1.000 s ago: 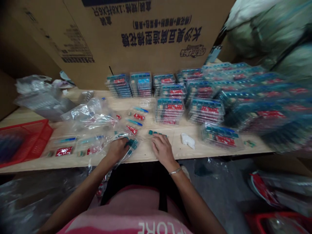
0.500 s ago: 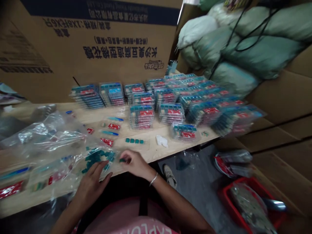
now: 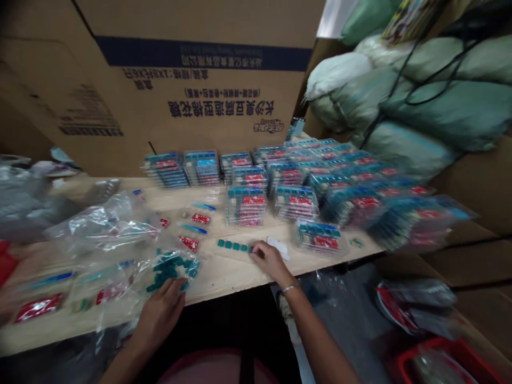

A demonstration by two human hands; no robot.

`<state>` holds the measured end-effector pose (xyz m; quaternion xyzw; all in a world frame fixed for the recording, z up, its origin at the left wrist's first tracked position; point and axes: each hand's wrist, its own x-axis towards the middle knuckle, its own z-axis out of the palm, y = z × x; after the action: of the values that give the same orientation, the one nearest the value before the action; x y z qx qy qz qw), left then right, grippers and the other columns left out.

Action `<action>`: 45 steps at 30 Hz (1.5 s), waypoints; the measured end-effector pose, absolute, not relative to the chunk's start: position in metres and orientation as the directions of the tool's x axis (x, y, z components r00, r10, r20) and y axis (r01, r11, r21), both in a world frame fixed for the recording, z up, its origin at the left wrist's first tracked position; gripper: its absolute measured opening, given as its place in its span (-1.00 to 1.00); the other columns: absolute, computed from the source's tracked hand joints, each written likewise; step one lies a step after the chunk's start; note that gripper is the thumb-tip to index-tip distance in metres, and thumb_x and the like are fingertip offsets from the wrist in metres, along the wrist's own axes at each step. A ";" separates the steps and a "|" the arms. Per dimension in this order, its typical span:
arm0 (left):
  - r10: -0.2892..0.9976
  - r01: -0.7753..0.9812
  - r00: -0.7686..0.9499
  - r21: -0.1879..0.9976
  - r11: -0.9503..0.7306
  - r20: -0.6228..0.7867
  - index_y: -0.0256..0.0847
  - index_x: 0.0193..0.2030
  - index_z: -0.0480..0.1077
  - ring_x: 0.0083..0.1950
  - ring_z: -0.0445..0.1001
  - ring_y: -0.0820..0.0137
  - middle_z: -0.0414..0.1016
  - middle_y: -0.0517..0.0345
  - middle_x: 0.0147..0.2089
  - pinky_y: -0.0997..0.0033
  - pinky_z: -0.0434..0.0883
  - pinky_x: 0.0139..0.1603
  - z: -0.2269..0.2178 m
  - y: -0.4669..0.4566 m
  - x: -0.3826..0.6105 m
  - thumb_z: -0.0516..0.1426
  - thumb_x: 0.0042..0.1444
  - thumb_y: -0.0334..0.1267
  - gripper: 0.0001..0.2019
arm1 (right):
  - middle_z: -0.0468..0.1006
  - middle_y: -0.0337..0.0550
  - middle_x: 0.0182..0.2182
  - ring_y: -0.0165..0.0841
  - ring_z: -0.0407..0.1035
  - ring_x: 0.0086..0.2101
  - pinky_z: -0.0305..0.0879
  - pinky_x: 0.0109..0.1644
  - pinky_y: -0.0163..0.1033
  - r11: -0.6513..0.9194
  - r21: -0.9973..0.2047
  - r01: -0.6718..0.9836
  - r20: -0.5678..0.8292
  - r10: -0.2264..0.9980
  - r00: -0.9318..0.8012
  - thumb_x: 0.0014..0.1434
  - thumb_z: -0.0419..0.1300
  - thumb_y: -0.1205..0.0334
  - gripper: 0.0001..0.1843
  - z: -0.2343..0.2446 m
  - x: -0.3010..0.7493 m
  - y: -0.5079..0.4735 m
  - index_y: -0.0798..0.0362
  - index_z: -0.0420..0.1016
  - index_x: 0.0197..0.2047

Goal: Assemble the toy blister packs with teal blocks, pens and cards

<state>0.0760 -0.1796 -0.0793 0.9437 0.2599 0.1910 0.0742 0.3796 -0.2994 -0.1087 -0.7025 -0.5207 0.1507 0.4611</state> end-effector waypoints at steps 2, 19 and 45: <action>0.563 0.513 0.777 0.233 -0.826 0.282 -0.21 0.06 0.30 -0.19 0.51 0.29 0.50 0.03 -0.18 0.32 0.46 -0.20 -0.078 -0.182 0.077 -0.02 0.14 -0.40 -0.66 | 0.54 -0.11 -0.23 -0.32 0.42 -0.26 0.28 -0.19 -0.25 -0.032 -0.758 0.651 0.280 0.886 0.369 0.12 0.08 0.27 -0.93 -0.107 0.379 -0.300 0.02 0.30 -0.41; 0.737 0.800 0.461 0.129 -0.587 0.494 -0.15 -0.24 0.45 0.18 0.24 0.00 0.23 -0.12 0.19 -0.11 0.31 0.08 -0.051 -0.167 0.001 0.13 0.10 -0.30 -0.90 | 0.55 -0.07 -0.19 -0.29 0.42 -0.16 0.30 -0.05 -0.15 0.397 -0.506 0.766 0.417 0.890 -0.185 0.28 0.01 0.35 -0.80 -0.042 0.239 -0.250 0.02 0.46 -0.20; 0.666 0.653 0.507 0.260 -0.711 0.548 -0.21 0.04 0.31 -0.03 0.44 0.27 0.47 0.00 -0.07 0.20 0.42 -0.01 -0.033 -0.141 0.016 -0.06 0.13 -0.51 -0.64 | 0.52 -0.05 -0.24 -0.28 0.39 -0.17 0.23 -0.14 -0.29 0.277 -0.361 0.890 0.056 0.960 -0.276 0.16 0.14 0.38 -0.87 -0.038 0.182 -0.161 0.10 0.50 -0.24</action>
<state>0.0165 -0.1410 -0.0330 0.8679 0.3799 0.3198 0.0095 0.1820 -0.1612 -0.0375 -0.5869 -0.7880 0.1304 0.1326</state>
